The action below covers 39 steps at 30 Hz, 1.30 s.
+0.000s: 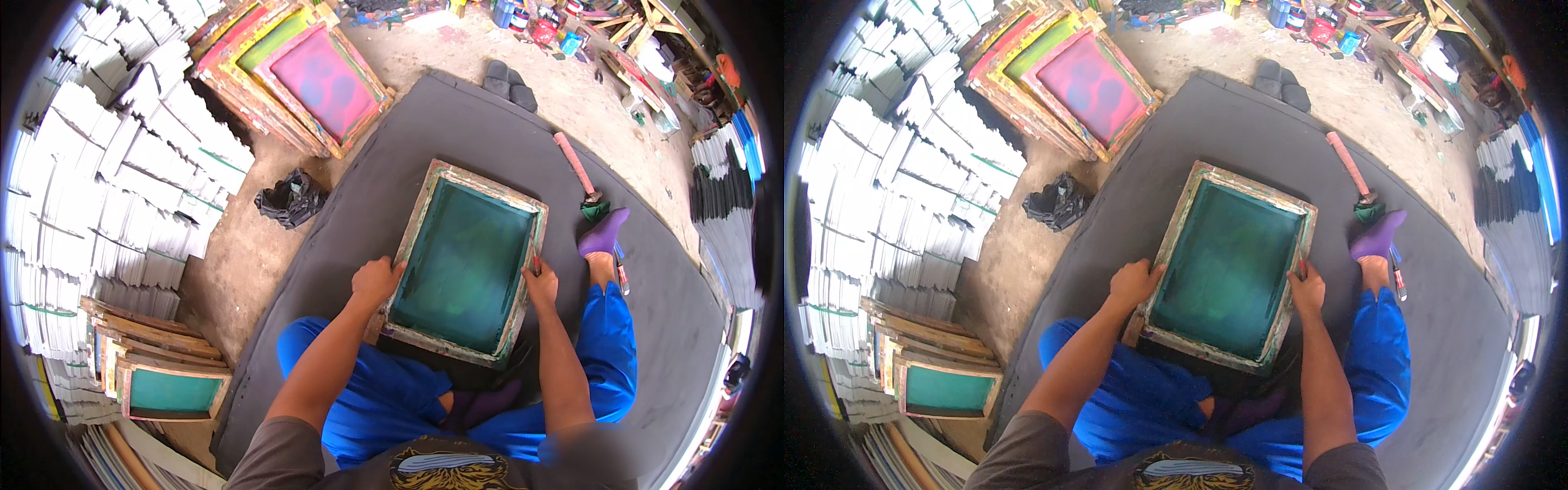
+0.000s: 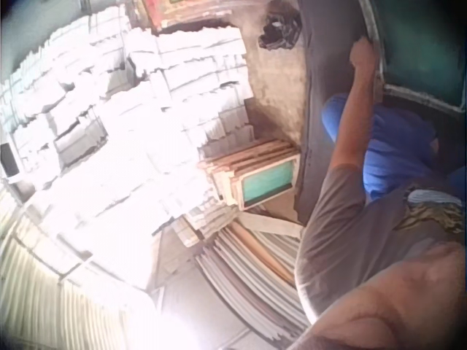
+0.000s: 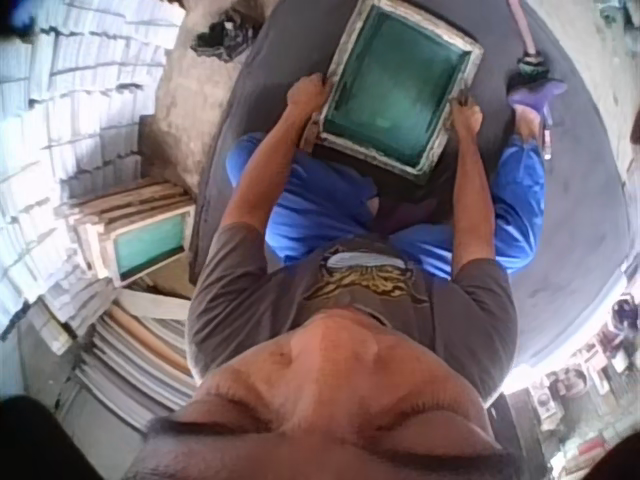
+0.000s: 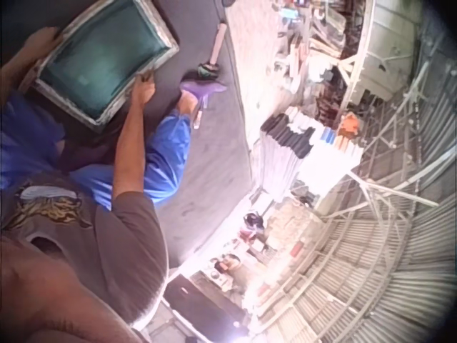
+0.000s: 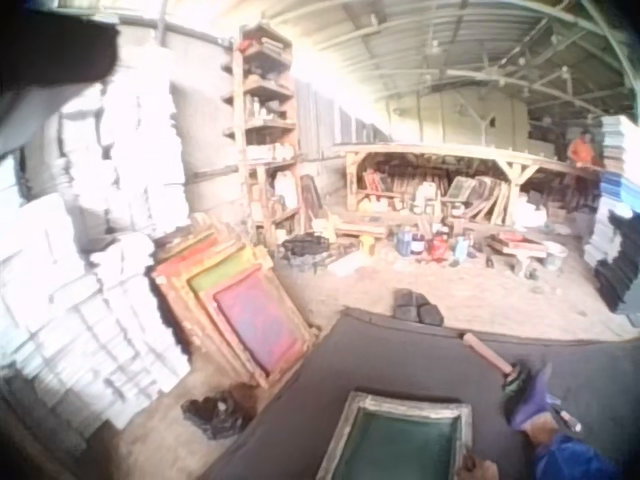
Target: The person sits on the floor and scrapes dried green material from the edges of a rectangular screen printing frame using a small metal tool. They work along the frame edges, removing residue and occasionally adjusting the frame's position.
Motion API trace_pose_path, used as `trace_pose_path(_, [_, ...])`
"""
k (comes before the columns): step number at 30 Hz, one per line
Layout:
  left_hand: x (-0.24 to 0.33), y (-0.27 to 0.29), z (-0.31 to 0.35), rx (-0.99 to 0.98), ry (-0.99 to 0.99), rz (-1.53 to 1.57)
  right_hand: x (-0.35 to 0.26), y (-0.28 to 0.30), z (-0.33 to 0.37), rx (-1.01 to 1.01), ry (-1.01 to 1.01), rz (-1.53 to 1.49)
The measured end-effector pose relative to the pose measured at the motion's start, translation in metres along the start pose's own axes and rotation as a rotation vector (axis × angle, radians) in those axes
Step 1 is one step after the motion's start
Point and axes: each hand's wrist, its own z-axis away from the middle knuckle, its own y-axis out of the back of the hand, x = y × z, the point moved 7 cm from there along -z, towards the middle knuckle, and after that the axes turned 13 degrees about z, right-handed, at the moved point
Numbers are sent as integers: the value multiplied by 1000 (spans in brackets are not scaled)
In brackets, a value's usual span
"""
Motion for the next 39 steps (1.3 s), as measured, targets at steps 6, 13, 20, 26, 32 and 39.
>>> trace_pose_path(6, [7,5,-25,97,-51,41,6,-12,23,81,90,-45])
trace_pose_path(13, [9,-2,-31,57,-72,74,6,-12,18,26,36,158])
trace_pose_path(20, [0,-3,-39,-3,-100,181,-5,-12,4,-121,-103,386])
trace_pose_path(26, [-11,-4,-51,-103,-136,253,-4,-15,18,16,-83,319])
trace_pose_path(32, [-8,-4,-61,-202,-117,240,-15,-10,20,-20,-162,350])
trace_pose_path(39, [-18,5,-63,-390,-45,449,-110,1,31,39,-121,371])
